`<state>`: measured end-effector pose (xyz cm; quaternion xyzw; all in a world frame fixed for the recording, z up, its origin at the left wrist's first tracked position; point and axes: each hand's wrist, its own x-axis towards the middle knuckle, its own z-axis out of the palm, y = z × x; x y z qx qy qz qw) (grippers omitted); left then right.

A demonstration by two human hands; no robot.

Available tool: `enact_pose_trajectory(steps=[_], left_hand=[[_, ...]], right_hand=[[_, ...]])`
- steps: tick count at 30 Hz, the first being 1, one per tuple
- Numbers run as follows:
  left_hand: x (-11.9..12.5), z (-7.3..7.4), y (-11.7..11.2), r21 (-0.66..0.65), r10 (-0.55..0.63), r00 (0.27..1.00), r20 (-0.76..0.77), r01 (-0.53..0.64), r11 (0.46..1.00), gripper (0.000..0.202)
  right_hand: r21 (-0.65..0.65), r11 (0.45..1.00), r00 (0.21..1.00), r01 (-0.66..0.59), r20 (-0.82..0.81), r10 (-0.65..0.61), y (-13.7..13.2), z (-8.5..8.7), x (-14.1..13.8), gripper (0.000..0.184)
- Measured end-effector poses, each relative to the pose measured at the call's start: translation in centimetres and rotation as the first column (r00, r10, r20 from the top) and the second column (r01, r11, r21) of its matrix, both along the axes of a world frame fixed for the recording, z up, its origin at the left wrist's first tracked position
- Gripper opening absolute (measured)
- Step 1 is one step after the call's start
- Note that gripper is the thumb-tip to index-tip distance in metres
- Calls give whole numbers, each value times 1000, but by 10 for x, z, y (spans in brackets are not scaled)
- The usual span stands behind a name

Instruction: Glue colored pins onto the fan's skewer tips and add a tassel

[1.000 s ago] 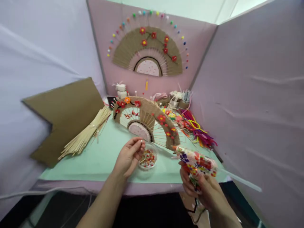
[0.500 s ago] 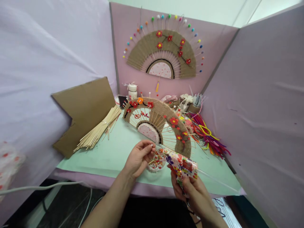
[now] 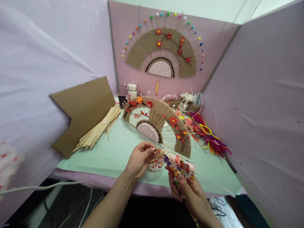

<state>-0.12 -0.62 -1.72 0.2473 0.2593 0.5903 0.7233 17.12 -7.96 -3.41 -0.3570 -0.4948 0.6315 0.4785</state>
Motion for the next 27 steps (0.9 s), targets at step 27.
enact_pose_trajectory(steps=[27], left_hand=[[2,4,-6,11,88,991,-101,-87,996,30]], right_hand=[[-23,998,992,60,117,-56,-6,-8,-1,55]])
